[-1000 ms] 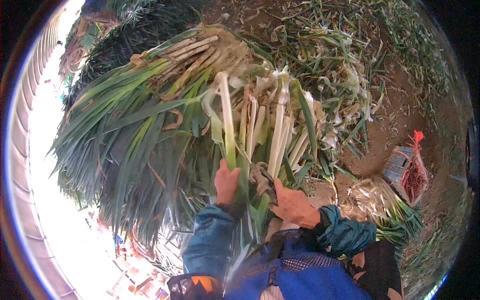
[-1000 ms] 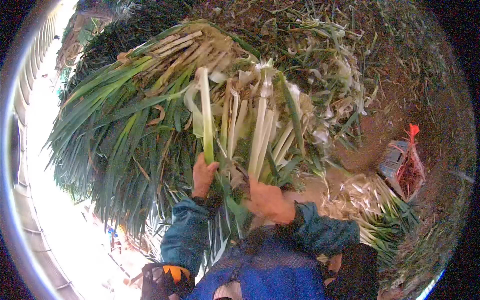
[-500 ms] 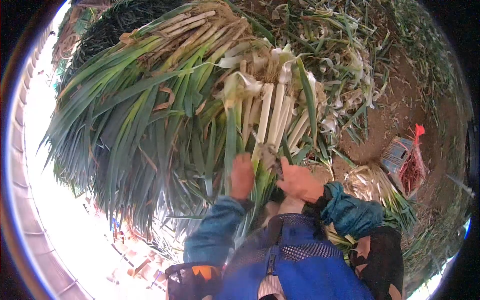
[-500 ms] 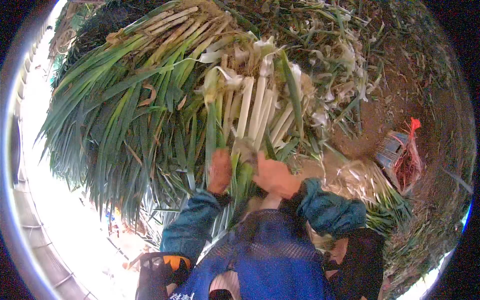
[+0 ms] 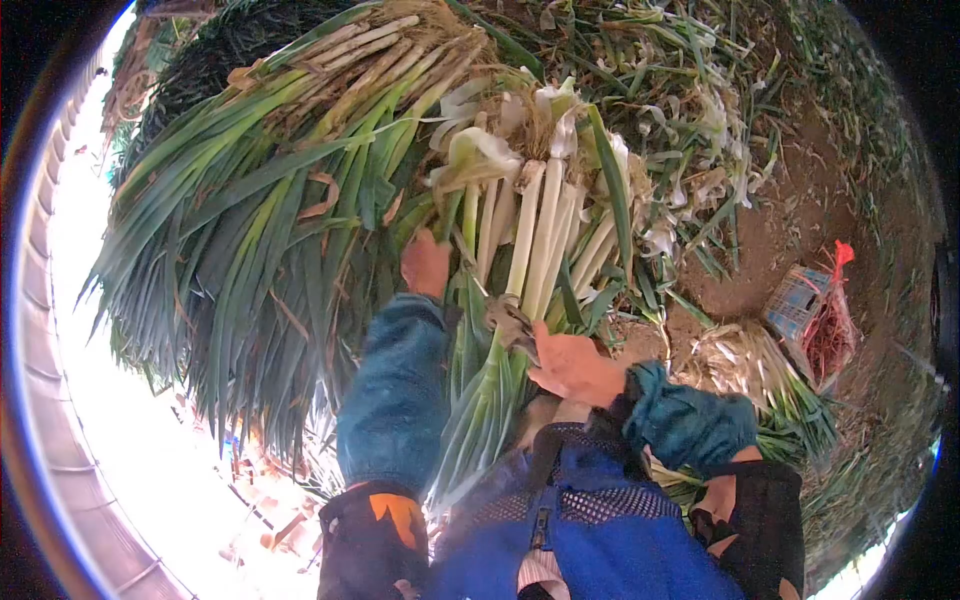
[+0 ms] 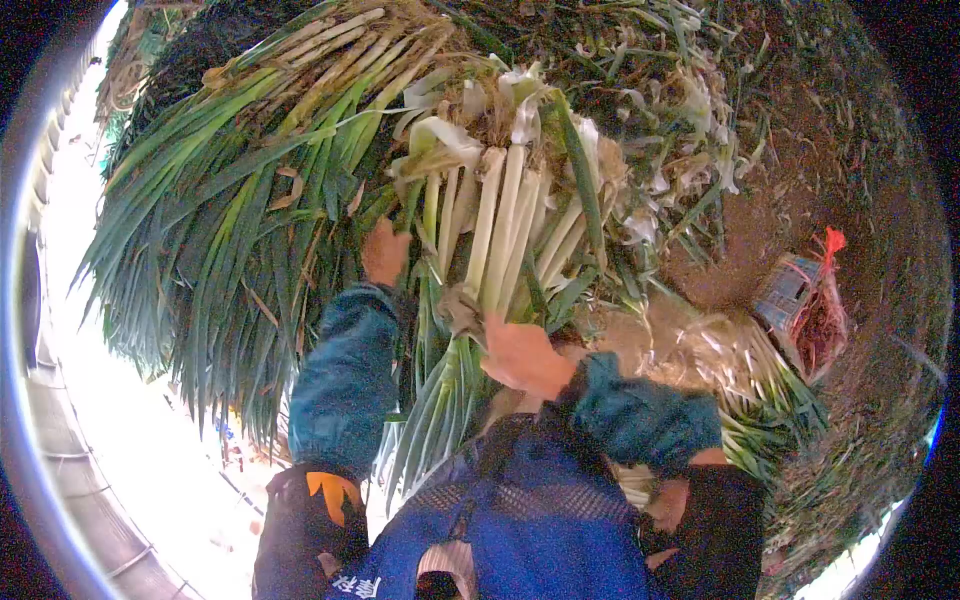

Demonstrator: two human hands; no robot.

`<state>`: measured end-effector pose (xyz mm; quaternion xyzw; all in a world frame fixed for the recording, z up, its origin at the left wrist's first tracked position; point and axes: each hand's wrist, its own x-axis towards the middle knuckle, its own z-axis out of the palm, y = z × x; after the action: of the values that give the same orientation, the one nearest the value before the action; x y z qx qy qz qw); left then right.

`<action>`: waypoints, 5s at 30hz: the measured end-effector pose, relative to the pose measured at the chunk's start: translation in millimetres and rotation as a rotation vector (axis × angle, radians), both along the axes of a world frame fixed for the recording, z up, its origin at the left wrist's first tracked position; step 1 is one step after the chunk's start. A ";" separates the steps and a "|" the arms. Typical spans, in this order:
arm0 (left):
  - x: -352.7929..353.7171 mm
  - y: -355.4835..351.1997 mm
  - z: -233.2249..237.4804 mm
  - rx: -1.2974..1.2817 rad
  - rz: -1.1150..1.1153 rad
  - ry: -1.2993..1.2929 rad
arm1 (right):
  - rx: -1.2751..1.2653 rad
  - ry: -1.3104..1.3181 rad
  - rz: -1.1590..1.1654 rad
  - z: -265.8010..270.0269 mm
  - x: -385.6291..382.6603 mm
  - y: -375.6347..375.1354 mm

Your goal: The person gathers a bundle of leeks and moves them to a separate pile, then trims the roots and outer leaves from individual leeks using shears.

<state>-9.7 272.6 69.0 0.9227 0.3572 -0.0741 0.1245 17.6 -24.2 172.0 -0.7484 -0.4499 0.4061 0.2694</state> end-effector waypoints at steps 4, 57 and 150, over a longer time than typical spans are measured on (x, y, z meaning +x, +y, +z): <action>52.7 6.8 66.7 -0.457 0.275 -0.512 | -0.069 -0.107 -0.160 -37.2 25.6 38.4; 77.8 18.7 95.4 -0.988 -0.345 -0.214 | -0.241 0.023 -0.056 49.5 -22.1 -32.2; -28.5 -116.0 6.0 -0.987 0.108 0.033 | -0.294 -0.367 -0.395 -63.9 149.5 21.9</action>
<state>-38.2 156.7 75.0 0.7326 0.3285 -0.2423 0.5447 167.1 -2.3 108.1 -0.9133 -0.2731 0.2646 0.1462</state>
